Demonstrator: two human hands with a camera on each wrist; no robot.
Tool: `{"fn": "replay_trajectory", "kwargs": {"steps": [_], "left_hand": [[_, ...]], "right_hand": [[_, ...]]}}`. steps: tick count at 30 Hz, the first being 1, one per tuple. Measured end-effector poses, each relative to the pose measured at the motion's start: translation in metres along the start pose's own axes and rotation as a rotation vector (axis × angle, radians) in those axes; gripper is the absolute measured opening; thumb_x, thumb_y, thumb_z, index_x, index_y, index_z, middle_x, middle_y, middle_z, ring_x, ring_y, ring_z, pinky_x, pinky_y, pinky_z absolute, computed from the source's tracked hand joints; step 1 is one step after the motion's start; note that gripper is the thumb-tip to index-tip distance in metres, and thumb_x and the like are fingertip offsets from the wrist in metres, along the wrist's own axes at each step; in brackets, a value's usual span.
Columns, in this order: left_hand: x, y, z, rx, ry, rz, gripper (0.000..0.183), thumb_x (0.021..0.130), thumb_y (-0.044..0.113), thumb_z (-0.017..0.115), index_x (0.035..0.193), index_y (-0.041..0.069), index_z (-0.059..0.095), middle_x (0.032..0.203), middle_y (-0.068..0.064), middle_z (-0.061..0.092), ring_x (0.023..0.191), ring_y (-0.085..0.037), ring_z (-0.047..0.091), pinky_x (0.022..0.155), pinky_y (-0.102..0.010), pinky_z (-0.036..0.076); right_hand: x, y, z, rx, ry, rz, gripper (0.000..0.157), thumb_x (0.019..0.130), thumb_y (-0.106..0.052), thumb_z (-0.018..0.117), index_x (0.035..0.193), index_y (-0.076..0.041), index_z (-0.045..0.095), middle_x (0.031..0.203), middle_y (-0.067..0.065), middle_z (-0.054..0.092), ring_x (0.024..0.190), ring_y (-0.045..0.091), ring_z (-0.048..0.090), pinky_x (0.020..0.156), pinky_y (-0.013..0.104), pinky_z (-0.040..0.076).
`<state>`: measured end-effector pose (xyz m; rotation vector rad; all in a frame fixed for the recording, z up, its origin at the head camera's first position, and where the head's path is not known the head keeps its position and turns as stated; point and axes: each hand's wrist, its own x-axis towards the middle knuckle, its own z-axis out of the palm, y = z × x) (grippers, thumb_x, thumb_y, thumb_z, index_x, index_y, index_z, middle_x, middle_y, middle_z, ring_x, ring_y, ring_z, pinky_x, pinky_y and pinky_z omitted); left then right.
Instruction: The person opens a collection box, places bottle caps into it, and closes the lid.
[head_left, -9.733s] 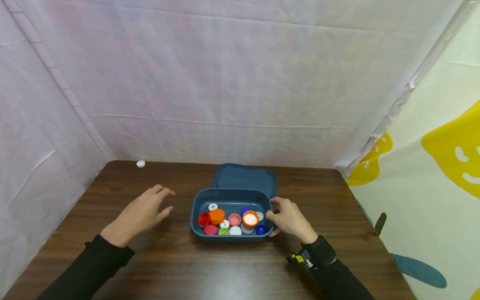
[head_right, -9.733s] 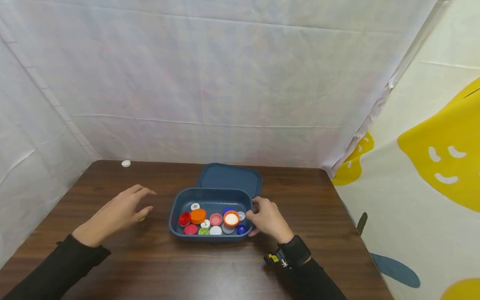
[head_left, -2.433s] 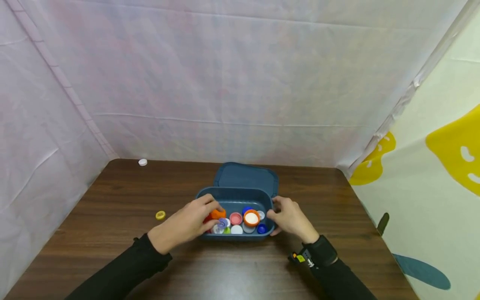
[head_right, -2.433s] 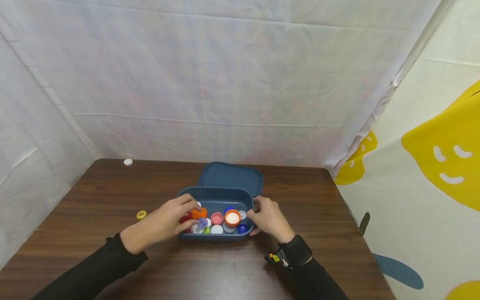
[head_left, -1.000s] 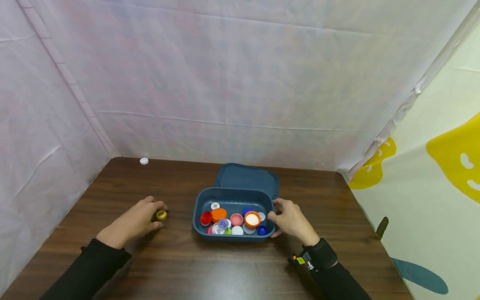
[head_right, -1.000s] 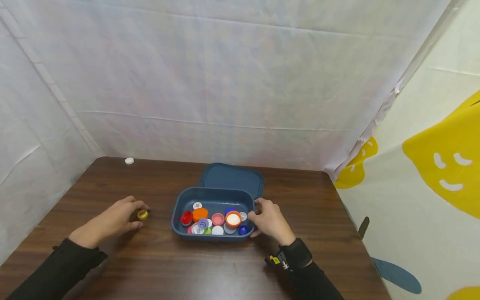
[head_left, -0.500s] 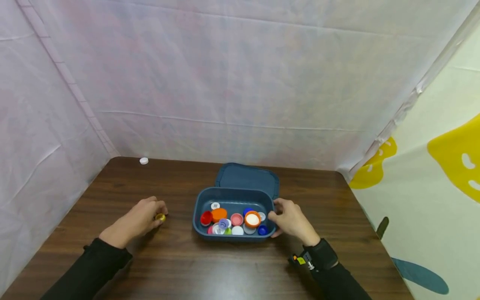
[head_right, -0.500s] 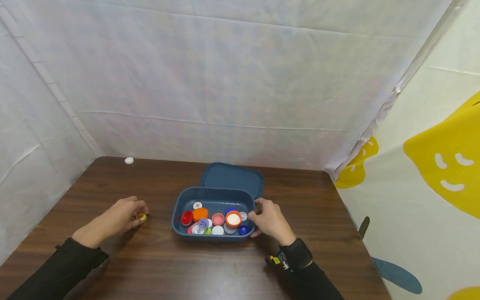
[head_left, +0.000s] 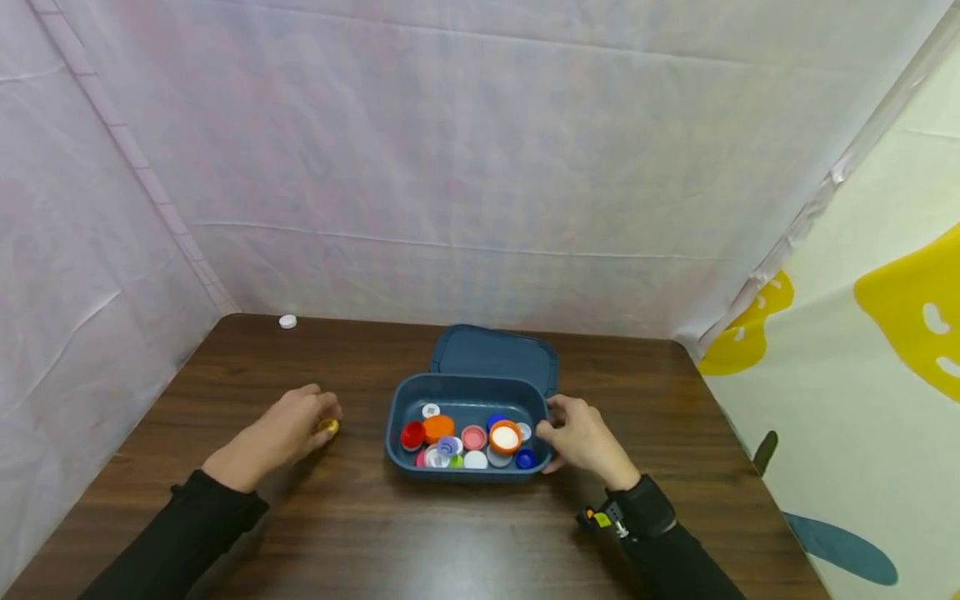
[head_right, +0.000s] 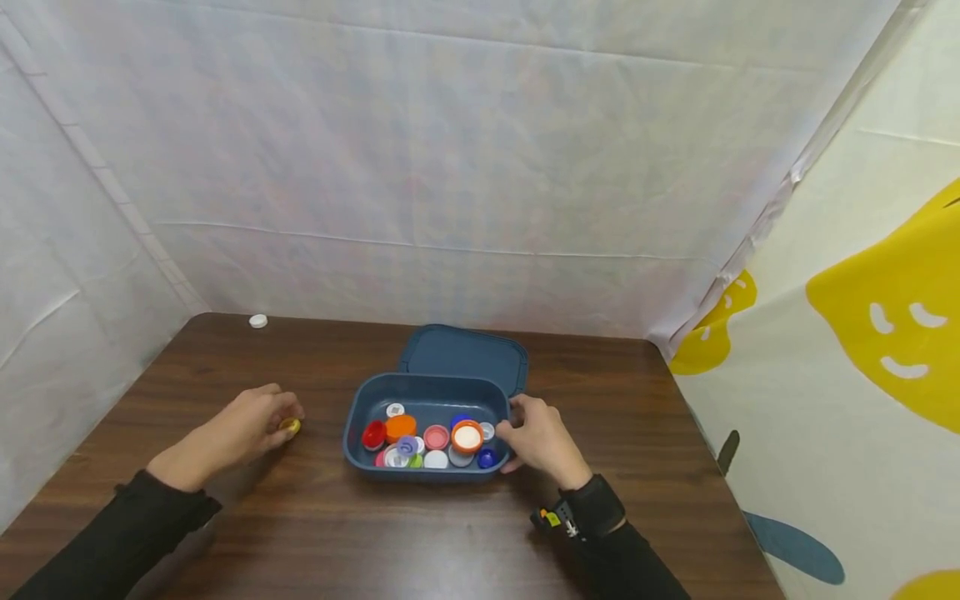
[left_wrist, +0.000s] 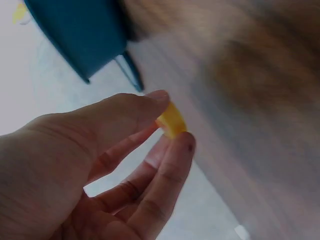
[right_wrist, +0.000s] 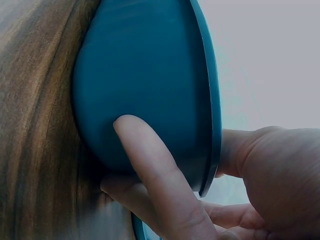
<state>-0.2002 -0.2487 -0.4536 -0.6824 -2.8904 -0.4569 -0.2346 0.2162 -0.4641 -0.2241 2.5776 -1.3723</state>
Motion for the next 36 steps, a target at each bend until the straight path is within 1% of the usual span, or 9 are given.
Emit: {"fn": "replay_trajectory", "kwargs": {"steps": [3,7,11,14,19,21,26,32,36], "left_hand": [[0.008,0.009,-0.005,-0.021,0.059,0.039,0.02,0.092,0.0,0.095,0.103,0.005,0.079,0.096,-0.01,0.07,0.083,-0.02,0.071,0.069,-0.035,0.064],[0.02,0.028,-0.014,-0.075,0.087,0.063,0.02,0.093,-0.002,0.094,0.107,0.005,0.08,0.1,-0.011,0.069,0.087,-0.025,0.075,0.073,-0.036,0.069],[0.034,0.047,-0.015,-0.097,0.072,0.077,0.022,0.095,-0.002,0.092,0.113,0.004,0.08,0.105,-0.012,0.068,0.091,-0.025,0.075,0.081,-0.039,0.072],[0.046,0.059,-0.012,-0.106,0.049,0.083,0.022,0.098,0.0,0.09,0.116,0.004,0.08,0.109,-0.012,0.069,0.092,-0.023,0.073,0.084,-0.037,0.073],[0.062,0.075,-0.004,-0.146,-0.003,0.101,0.022,0.101,0.004,0.089,0.121,0.004,0.08,0.116,-0.013,0.07,0.097,-0.026,0.073,0.089,-0.036,0.072],[0.067,0.078,0.0,-0.152,-0.016,0.123,0.022,0.102,0.004,0.088,0.123,0.004,0.08,0.118,-0.014,0.07,0.099,-0.028,0.073,0.09,-0.036,0.072],[0.073,0.082,0.008,-0.136,-0.041,0.131,0.025,0.102,0.004,0.089,0.125,0.005,0.08,0.119,-0.014,0.07,0.098,-0.024,0.071,0.087,-0.032,0.07],[0.073,0.08,0.01,-0.131,-0.061,0.077,0.027,0.103,0.008,0.088,0.129,0.007,0.08,0.127,-0.016,0.071,0.103,-0.028,0.072,0.093,-0.037,0.071],[0.074,0.076,0.009,-0.098,-0.031,0.066,0.028,0.104,0.013,0.089,0.13,0.009,0.08,0.13,-0.016,0.073,0.105,-0.026,0.072,0.096,-0.04,0.071]], "right_hand": [[0.001,0.0,0.0,-0.003,0.001,0.0,0.062,0.104,-0.006,0.072,0.162,0.012,0.057,0.121,0.024,0.083,0.064,0.026,0.082,0.06,0.045,0.071],[0.002,0.002,0.001,0.004,0.0,0.001,0.063,0.104,-0.007,0.072,0.162,0.012,0.057,0.121,0.024,0.083,0.064,0.027,0.082,0.06,0.045,0.071],[0.001,0.002,0.002,0.008,0.002,-0.004,0.063,0.103,-0.007,0.073,0.162,0.012,0.057,0.121,0.025,0.083,0.063,0.027,0.082,0.059,0.044,0.071],[0.001,0.001,0.001,0.001,0.006,-0.01,0.063,0.103,-0.006,0.072,0.162,0.012,0.057,0.123,0.026,0.083,0.063,0.027,0.083,0.059,0.044,0.071],[0.002,0.0,-0.001,-0.008,0.009,-0.008,0.063,0.103,-0.006,0.072,0.162,0.012,0.056,0.125,0.026,0.083,0.063,0.027,0.082,0.059,0.045,0.071],[0.002,0.0,-0.001,-0.01,0.008,-0.005,0.063,0.104,-0.006,0.072,0.162,0.012,0.057,0.123,0.026,0.083,0.062,0.027,0.082,0.059,0.045,0.071],[0.002,0.001,-0.001,-0.01,0.008,-0.002,0.063,0.104,-0.007,0.073,0.162,0.011,0.057,0.119,0.024,0.083,0.062,0.027,0.082,0.059,0.044,0.071],[0.001,0.001,0.001,-0.004,-0.001,0.0,0.063,0.104,-0.007,0.073,0.162,0.012,0.057,0.119,0.024,0.083,0.062,0.027,0.082,0.059,0.043,0.07],[0.001,0.001,0.002,-0.002,0.006,0.004,0.063,0.103,-0.007,0.073,0.161,0.012,0.057,0.119,0.024,0.084,0.062,0.028,0.082,0.058,0.043,0.07]]}}
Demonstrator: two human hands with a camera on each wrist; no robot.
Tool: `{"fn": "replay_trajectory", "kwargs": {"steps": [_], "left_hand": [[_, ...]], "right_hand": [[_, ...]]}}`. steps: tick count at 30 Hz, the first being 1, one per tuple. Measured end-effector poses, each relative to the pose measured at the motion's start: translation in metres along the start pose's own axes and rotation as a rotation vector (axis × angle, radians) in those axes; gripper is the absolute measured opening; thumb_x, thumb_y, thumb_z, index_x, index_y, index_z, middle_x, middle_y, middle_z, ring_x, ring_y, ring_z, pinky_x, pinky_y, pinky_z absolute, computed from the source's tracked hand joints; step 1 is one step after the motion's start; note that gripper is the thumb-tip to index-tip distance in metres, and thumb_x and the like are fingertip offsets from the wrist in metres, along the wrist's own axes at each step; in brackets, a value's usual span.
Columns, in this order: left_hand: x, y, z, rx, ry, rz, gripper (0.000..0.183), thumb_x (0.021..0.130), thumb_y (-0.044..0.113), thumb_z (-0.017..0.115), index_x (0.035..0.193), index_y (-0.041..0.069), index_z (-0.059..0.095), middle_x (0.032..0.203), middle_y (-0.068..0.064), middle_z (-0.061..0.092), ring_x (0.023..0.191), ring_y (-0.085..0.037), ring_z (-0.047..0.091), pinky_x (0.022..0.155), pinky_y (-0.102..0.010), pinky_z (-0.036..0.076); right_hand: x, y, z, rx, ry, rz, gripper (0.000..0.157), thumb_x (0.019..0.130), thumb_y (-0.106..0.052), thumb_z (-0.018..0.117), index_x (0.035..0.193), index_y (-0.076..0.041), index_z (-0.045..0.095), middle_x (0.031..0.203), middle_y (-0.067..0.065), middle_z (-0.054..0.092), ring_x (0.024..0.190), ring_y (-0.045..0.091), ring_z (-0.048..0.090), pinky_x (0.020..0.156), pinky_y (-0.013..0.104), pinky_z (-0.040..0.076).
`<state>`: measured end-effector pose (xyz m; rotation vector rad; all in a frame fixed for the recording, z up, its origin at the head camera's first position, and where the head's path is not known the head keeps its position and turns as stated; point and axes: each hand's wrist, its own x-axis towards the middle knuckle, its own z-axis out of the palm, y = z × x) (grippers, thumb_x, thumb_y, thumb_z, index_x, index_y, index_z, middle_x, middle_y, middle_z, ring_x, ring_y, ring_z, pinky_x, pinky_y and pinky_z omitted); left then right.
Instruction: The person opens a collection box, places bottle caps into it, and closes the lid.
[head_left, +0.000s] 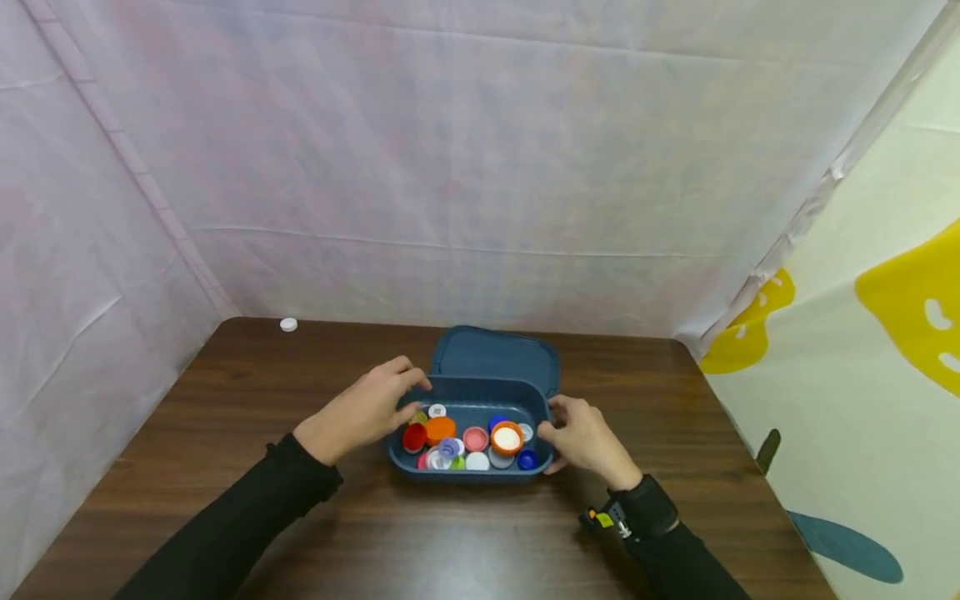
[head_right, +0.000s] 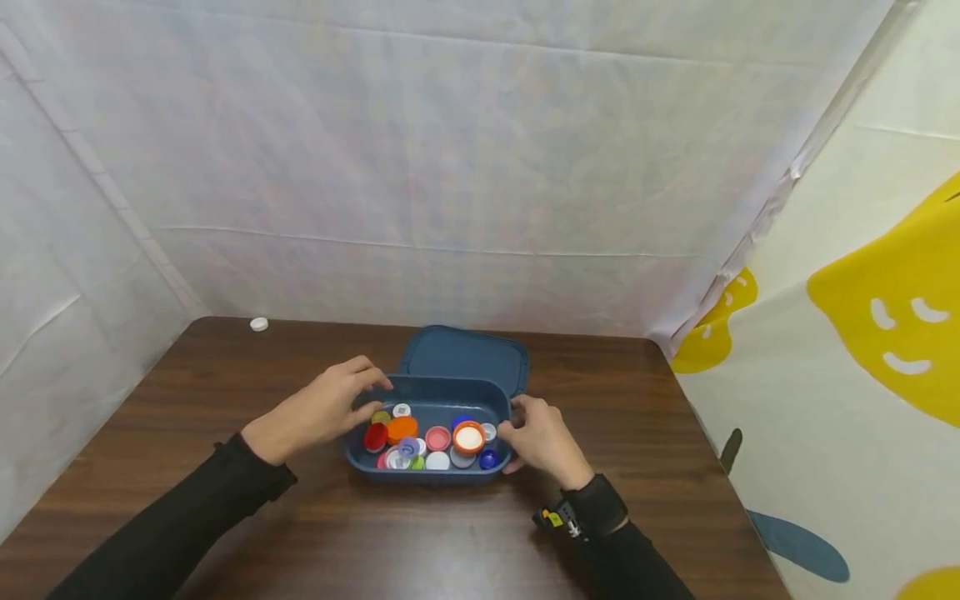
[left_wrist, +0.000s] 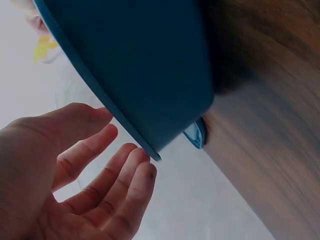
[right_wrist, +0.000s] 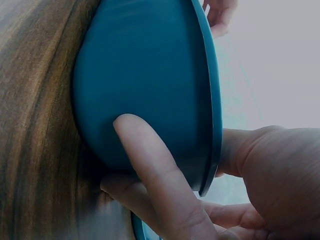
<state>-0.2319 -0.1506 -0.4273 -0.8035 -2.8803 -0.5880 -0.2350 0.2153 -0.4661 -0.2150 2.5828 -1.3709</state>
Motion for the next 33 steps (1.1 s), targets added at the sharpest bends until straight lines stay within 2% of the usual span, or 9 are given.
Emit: {"fn": "replay_trajectory", "kwargs": {"steps": [2,6,13,18,21,26,33], "left_hand": [[0.001,-0.005,-0.002,0.019,0.021,0.007,0.028,0.104,0.014,0.09,0.13,0.008,0.081,0.13,-0.016,0.073,0.102,-0.024,0.072,0.094,-0.04,0.071],[0.005,-0.02,-0.006,0.044,0.062,-0.021,0.027,0.105,0.016,0.088,0.13,0.008,0.081,0.13,-0.015,0.074,0.103,-0.023,0.071,0.092,-0.041,0.071],[0.007,-0.067,-0.019,0.016,0.129,-0.097,0.027,0.109,0.011,0.081,0.136,0.005,0.079,0.133,-0.023,0.073,0.112,-0.037,0.074,0.093,-0.051,0.067],[0.008,-0.105,-0.026,0.01,0.131,-0.178,0.03,0.113,0.013,0.075,0.142,0.003,0.076,0.137,-0.027,0.069,0.12,-0.043,0.073,0.096,-0.058,0.065],[0.006,-0.126,-0.028,0.006,0.133,-0.23,0.032,0.115,0.012,0.071,0.145,0.0,0.073,0.145,-0.033,0.065,0.122,-0.047,0.07,0.096,-0.06,0.063],[0.002,-0.158,-0.03,0.009,0.137,-0.325,0.039,0.117,0.012,0.066,0.151,-0.005,0.068,0.158,-0.044,0.054,0.134,-0.062,0.061,0.103,-0.071,0.058],[-0.003,-0.195,-0.034,0.022,0.12,-0.409,0.05,0.116,0.011,0.064,0.159,-0.014,0.057,0.159,-0.051,0.046,0.141,-0.071,0.052,0.113,-0.081,0.052]], "right_hand": [[0.0,0.0,0.0,-0.001,0.002,-0.002,0.063,0.103,-0.007,0.074,0.161,0.012,0.057,0.119,0.024,0.084,0.062,0.028,0.082,0.058,0.044,0.07],[0.001,0.001,0.0,0.003,0.005,0.002,0.063,0.103,-0.007,0.074,0.161,0.012,0.057,0.12,0.024,0.083,0.063,0.028,0.082,0.058,0.044,0.07],[0.002,0.001,-0.002,0.005,0.011,0.006,0.063,0.103,-0.007,0.074,0.161,0.012,0.058,0.121,0.026,0.083,0.064,0.027,0.083,0.058,0.043,0.07],[0.002,-0.001,-0.003,0.006,0.012,-0.009,0.062,0.103,-0.008,0.074,0.16,0.012,0.058,0.117,0.023,0.084,0.063,0.027,0.082,0.058,0.044,0.07],[0.001,-0.001,-0.003,0.012,0.009,-0.013,0.062,0.103,-0.008,0.074,0.16,0.012,0.058,0.114,0.021,0.084,0.062,0.027,0.082,0.058,0.046,0.07],[-0.001,-0.001,-0.002,0.006,0.013,-0.005,0.061,0.104,-0.008,0.073,0.16,0.011,0.059,0.113,0.019,0.084,0.062,0.026,0.081,0.058,0.045,0.07],[-0.001,0.001,0.0,0.008,0.009,-0.008,0.061,0.103,-0.008,0.075,0.16,0.01,0.06,0.112,0.019,0.084,0.061,0.027,0.081,0.058,0.044,0.07]]}}
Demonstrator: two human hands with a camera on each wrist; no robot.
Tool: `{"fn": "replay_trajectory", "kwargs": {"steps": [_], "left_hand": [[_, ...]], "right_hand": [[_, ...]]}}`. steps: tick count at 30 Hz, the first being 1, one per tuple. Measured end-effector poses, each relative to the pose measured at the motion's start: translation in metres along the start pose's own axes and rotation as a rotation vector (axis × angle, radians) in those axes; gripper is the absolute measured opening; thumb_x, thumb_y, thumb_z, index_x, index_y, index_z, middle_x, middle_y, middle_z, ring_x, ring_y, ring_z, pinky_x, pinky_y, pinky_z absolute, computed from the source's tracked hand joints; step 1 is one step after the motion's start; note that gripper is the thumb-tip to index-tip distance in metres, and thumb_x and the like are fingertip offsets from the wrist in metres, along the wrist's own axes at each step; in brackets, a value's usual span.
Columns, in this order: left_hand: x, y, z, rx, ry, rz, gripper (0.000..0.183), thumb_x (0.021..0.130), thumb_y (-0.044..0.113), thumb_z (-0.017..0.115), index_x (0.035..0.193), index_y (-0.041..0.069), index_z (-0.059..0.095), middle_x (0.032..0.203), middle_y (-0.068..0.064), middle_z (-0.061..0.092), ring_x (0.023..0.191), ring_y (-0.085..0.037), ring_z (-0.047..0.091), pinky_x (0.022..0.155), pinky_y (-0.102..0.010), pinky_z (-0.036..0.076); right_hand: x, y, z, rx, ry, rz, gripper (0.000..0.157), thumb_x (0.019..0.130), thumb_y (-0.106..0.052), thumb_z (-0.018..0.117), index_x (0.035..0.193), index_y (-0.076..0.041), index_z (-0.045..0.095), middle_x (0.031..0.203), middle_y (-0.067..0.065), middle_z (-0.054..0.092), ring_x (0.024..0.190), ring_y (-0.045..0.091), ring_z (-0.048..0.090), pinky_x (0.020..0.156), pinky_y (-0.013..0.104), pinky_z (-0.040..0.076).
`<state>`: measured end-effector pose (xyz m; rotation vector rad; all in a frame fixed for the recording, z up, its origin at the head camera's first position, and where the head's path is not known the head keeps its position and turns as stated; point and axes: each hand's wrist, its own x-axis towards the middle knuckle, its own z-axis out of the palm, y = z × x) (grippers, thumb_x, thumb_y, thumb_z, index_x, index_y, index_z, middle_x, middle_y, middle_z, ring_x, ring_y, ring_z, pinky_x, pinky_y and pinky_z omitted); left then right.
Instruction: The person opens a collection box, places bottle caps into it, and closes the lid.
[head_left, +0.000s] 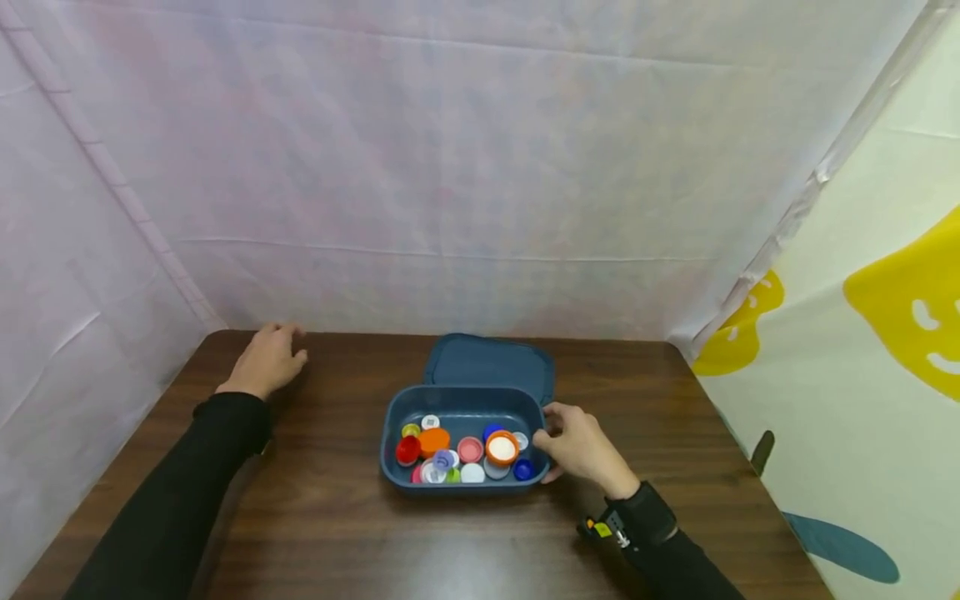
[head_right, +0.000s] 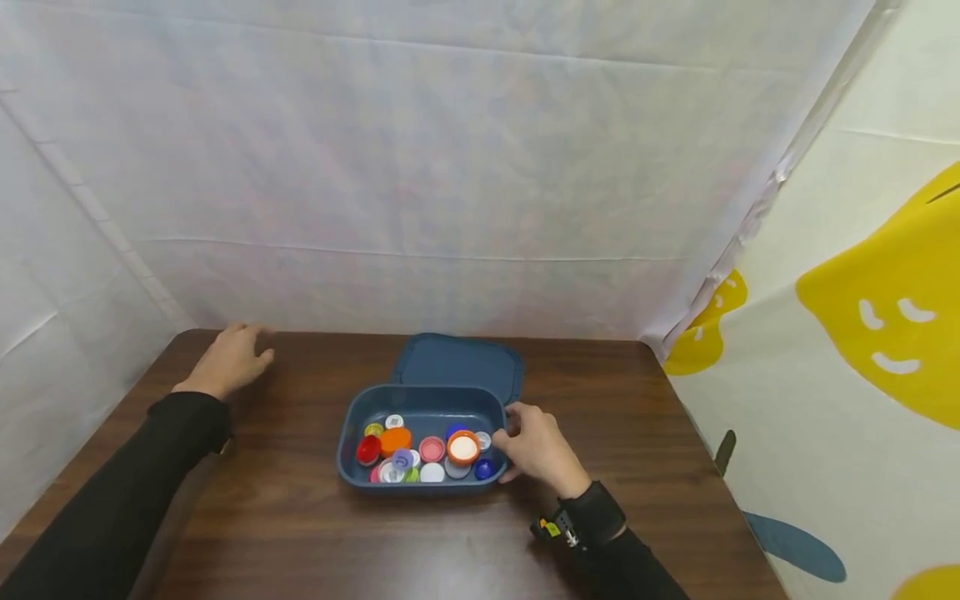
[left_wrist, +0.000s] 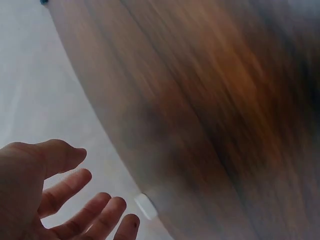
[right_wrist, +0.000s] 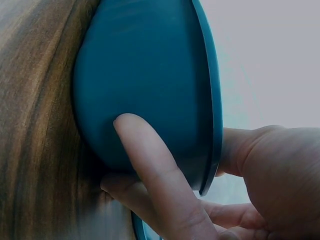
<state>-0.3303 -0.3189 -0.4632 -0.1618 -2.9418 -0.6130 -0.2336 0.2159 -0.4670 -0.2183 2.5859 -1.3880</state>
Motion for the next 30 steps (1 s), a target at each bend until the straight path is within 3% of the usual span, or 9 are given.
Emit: {"fn": "replay_trajectory", "kwargs": {"steps": [7,11,20,25,30], "left_hand": [[0.005,-0.021,-0.001,0.032,-0.115,-0.062,0.067,0.115,0.012,0.063,0.168,-0.019,0.039,0.169,-0.055,0.033,0.152,-0.077,0.038,0.123,-0.085,0.043],[0.007,-0.024,-0.005,0.057,-0.162,-0.053,0.067,0.115,0.013,0.062,0.168,-0.021,0.039,0.168,-0.055,0.036,0.151,-0.076,0.041,0.124,-0.083,0.044],[0.008,-0.023,-0.009,0.062,-0.127,-0.043,0.058,0.114,0.012,0.064,0.16,-0.02,0.049,0.158,-0.052,0.049,0.141,-0.07,0.054,0.118,-0.079,0.05],[0.005,-0.024,-0.009,0.08,-0.128,-0.022,0.042,0.111,0.007,0.068,0.143,-0.02,0.066,0.146,-0.048,0.064,0.135,-0.068,0.06,0.114,-0.077,0.055],[0.002,-0.024,-0.012,0.07,-0.124,-0.029,0.028,0.11,0.001,0.067,0.129,-0.017,0.075,0.139,-0.051,0.059,0.129,-0.068,0.058,0.105,-0.074,0.058]], "right_hand": [[0.0,0.002,0.002,0.004,-0.012,-0.006,0.063,0.103,-0.008,0.076,0.16,0.012,0.058,0.115,0.022,0.085,0.06,0.027,0.082,0.057,0.045,0.07],[0.0,0.002,0.001,0.003,-0.013,-0.01,0.062,0.103,-0.007,0.075,0.16,0.012,0.059,0.116,0.022,0.084,0.061,0.027,0.082,0.058,0.045,0.07],[0.0,0.0,-0.001,-0.009,-0.013,-0.011,0.06,0.103,-0.008,0.075,0.158,0.011,0.06,0.114,0.021,0.084,0.062,0.026,0.082,0.058,0.044,0.07],[0.0,0.0,-0.001,-0.01,-0.013,-0.012,0.06,0.103,-0.008,0.075,0.159,0.011,0.06,0.115,0.021,0.085,0.061,0.026,0.081,0.058,0.044,0.07],[0.0,-0.001,-0.001,-0.009,-0.013,-0.007,0.059,0.104,-0.007,0.074,0.159,0.01,0.06,0.116,0.021,0.085,0.062,0.025,0.081,0.058,0.043,0.07]]}}
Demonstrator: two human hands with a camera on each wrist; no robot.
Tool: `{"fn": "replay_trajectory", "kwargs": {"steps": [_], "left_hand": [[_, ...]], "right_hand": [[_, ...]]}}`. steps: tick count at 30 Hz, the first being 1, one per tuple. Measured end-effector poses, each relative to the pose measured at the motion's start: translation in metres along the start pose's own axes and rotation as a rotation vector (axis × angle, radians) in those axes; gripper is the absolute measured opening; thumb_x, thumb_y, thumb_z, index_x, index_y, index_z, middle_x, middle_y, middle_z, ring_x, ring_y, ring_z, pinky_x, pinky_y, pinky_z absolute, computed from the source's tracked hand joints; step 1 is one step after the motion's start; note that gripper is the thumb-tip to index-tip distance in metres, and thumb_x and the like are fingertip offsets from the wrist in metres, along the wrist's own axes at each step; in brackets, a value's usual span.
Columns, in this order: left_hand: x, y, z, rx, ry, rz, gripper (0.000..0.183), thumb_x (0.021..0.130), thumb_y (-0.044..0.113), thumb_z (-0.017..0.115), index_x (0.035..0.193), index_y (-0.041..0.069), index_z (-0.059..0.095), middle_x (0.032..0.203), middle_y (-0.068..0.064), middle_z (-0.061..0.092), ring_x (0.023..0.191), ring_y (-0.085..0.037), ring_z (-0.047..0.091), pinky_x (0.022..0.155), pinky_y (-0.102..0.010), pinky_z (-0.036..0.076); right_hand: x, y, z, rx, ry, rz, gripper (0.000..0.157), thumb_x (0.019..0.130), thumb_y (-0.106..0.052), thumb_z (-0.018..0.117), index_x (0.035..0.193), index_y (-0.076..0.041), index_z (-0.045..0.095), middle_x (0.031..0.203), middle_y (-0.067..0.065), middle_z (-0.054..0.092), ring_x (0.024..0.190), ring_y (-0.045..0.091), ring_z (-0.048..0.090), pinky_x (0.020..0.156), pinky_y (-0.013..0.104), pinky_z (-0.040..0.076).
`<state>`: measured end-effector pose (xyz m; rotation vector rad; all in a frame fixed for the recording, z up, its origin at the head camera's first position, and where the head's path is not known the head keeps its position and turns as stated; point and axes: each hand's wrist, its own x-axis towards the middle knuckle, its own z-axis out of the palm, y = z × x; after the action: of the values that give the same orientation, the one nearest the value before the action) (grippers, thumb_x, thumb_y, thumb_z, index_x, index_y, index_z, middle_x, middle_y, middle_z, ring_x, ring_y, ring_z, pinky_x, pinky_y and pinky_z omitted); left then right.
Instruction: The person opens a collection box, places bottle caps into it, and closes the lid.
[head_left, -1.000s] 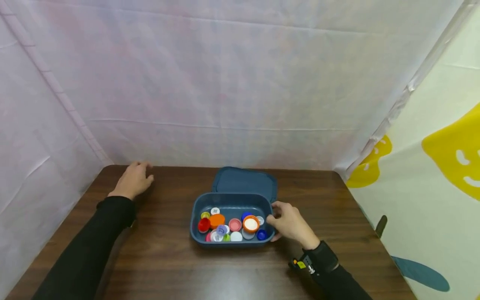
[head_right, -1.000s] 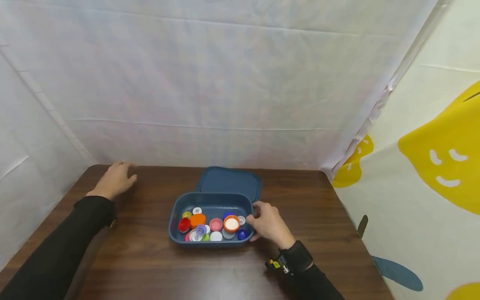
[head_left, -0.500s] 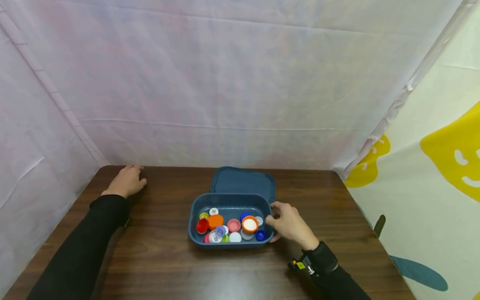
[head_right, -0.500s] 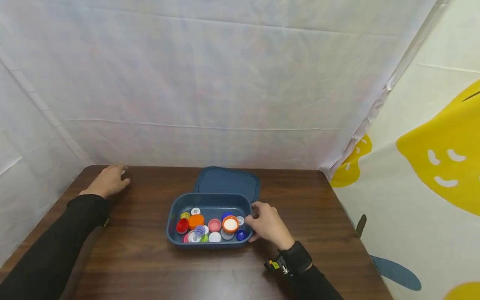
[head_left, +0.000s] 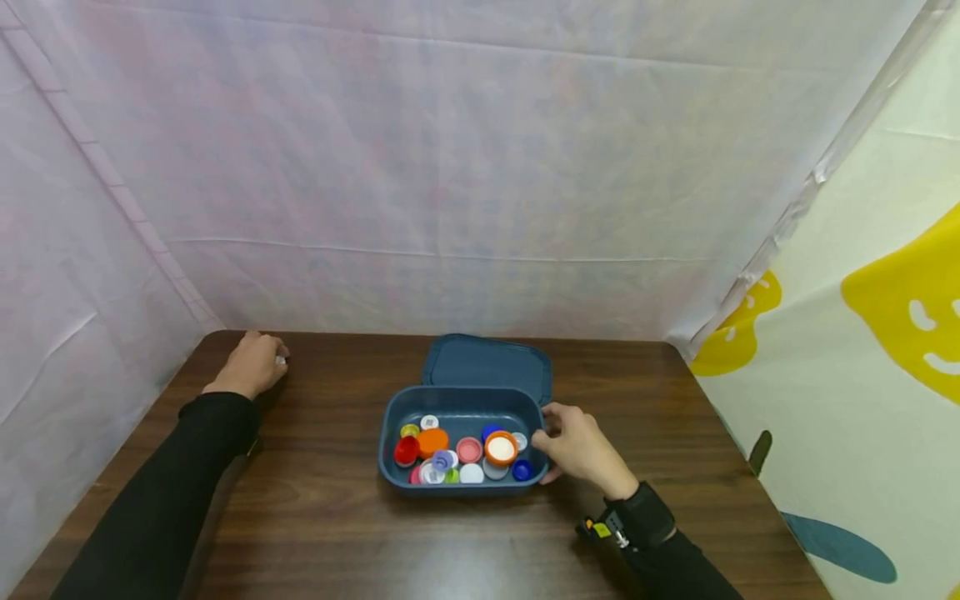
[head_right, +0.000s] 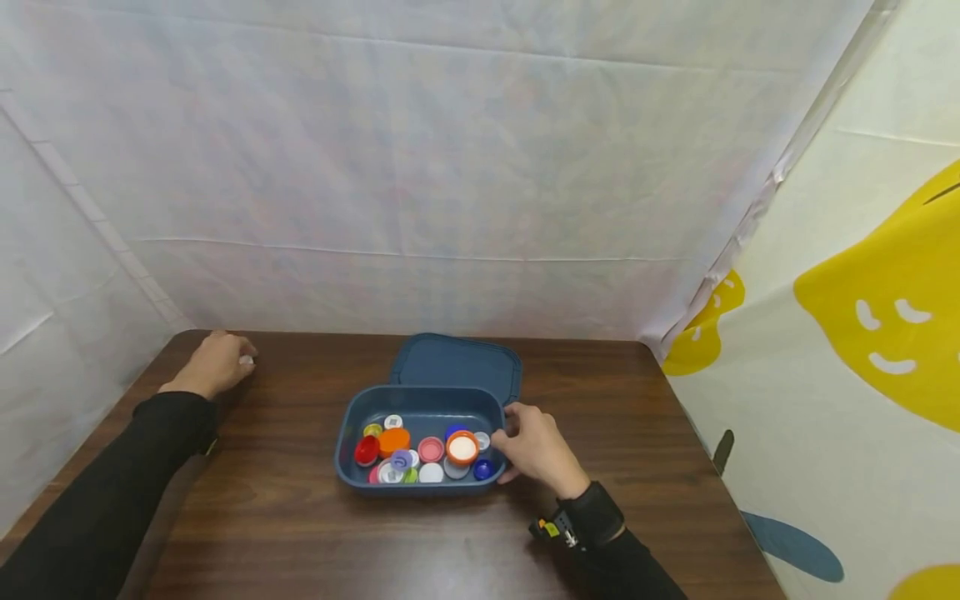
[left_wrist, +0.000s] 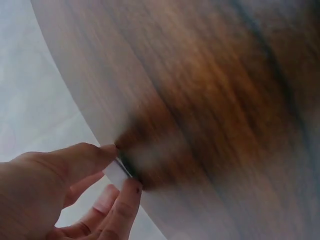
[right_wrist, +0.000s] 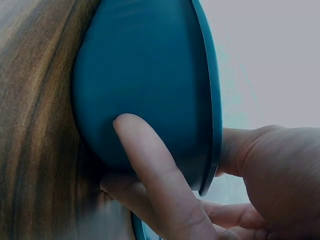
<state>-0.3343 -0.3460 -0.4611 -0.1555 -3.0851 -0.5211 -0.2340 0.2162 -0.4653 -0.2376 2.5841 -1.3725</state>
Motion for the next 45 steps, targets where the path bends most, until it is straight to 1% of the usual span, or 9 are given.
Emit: {"fn": "replay_trajectory", "kwargs": {"steps": [4,9,15,19,23,26,33,37,45], "left_hand": [[-0.003,0.0,-0.001,-0.013,0.008,-0.001,0.023,0.111,-0.001,0.066,0.125,-0.016,0.076,0.136,-0.049,0.058,0.124,-0.066,0.06,0.1,-0.071,0.059],[-0.007,0.003,-0.002,-0.009,0.031,0.038,0.021,0.109,-0.002,0.071,0.123,-0.015,0.077,0.129,-0.043,0.07,0.12,-0.063,0.067,0.099,-0.069,0.061],[-0.011,0.022,-0.006,-0.017,0.063,0.101,0.024,0.107,0.0,0.076,0.127,-0.013,0.077,0.13,-0.04,0.074,0.125,-0.063,0.067,0.104,-0.071,0.06],[-0.016,0.046,-0.008,-0.015,0.094,0.161,0.025,0.107,0.002,0.078,0.129,-0.011,0.077,0.13,-0.038,0.075,0.125,-0.06,0.069,0.105,-0.071,0.059],[-0.026,0.075,-0.01,-0.013,0.121,0.23,0.024,0.106,0.004,0.082,0.127,-0.007,0.079,0.126,-0.035,0.074,0.114,-0.052,0.071,0.094,-0.063,0.062],[-0.034,0.098,-0.01,-0.009,0.147,0.3,0.022,0.105,0.006,0.085,0.124,-0.004,0.08,0.122,-0.03,0.074,0.104,-0.043,0.073,0.086,-0.056,0.064],[-0.054,0.148,-0.006,-0.031,0.193,0.491,0.02,0.101,0.003,0.09,0.119,0.002,0.081,0.116,-0.02,0.073,0.098,-0.031,0.075,0.083,-0.044,0.069],[-0.063,0.177,0.002,-0.053,0.143,0.52,0.021,0.099,0.005,0.092,0.117,0.004,0.082,0.114,-0.016,0.073,0.096,-0.026,0.075,0.086,-0.04,0.072],[-0.073,0.226,0.024,-0.085,-0.045,0.546,0.025,0.104,0.011,0.089,0.127,0.008,0.083,0.118,-0.011,0.072,0.099,-0.018,0.074,0.091,-0.032,0.072]], "right_hand": [[0.0,-0.001,0.0,-0.002,-0.003,-0.002,0.059,0.104,-0.008,0.074,0.158,0.01,0.061,0.116,0.02,0.084,0.063,0.025,0.081,0.058,0.043,0.07],[0.0,0.0,0.001,-0.008,-0.003,0.0,0.06,0.104,-0.008,0.074,0.159,0.01,0.06,0.115,0.02,0.084,0.064,0.025,0.082,0.058,0.044,0.07],[0.001,0.0,0.001,-0.013,0.004,0.0,0.058,0.104,-0.008,0.073,0.158,0.01,0.061,0.115,0.021,0.083,0.064,0.024,0.081,0.058,0.042,0.07],[0.002,0.001,0.001,-0.004,0.005,0.0,0.057,0.104,-0.008,0.072,0.158,0.01,0.061,0.114,0.021,0.084,0.064,0.025,0.082,0.058,0.043,0.07],[0.002,0.002,0.002,-0.001,0.003,0.004,0.059,0.104,-0.007,0.072,0.159,0.011,0.06,0.115,0.022,0.084,0.064,0.025,0.082,0.059,0.043,0.071],[0.002,0.002,0.002,-0.001,0.008,0.007,0.059,0.104,-0.006,0.072,0.159,0.011,0.059,0.115,0.022,0.084,0.064,0.025,0.082,0.058,0.043,0.07],[0.002,0.001,0.001,0.013,0.023,0.014,0.06,0.103,-0.005,0.072,0.159,0.01,0.06,0.117,0.022,0.084,0.064,0.025,0.082,0.058,0.044,0.071],[0.003,0.0,0.002,0.015,0.026,0.015,0.061,0.102,-0.005,0.072,0.16,0.011,0.06,0.119,0.024,0.084,0.065,0.025,0.082,0.059,0.044,0.071],[0.002,-0.002,0.004,0.013,0.022,0.015,0.062,0.103,-0.006,0.073,0.161,0.012,0.058,0.122,0.026,0.083,0.067,0.024,0.082,0.059,0.043,0.071]]}}
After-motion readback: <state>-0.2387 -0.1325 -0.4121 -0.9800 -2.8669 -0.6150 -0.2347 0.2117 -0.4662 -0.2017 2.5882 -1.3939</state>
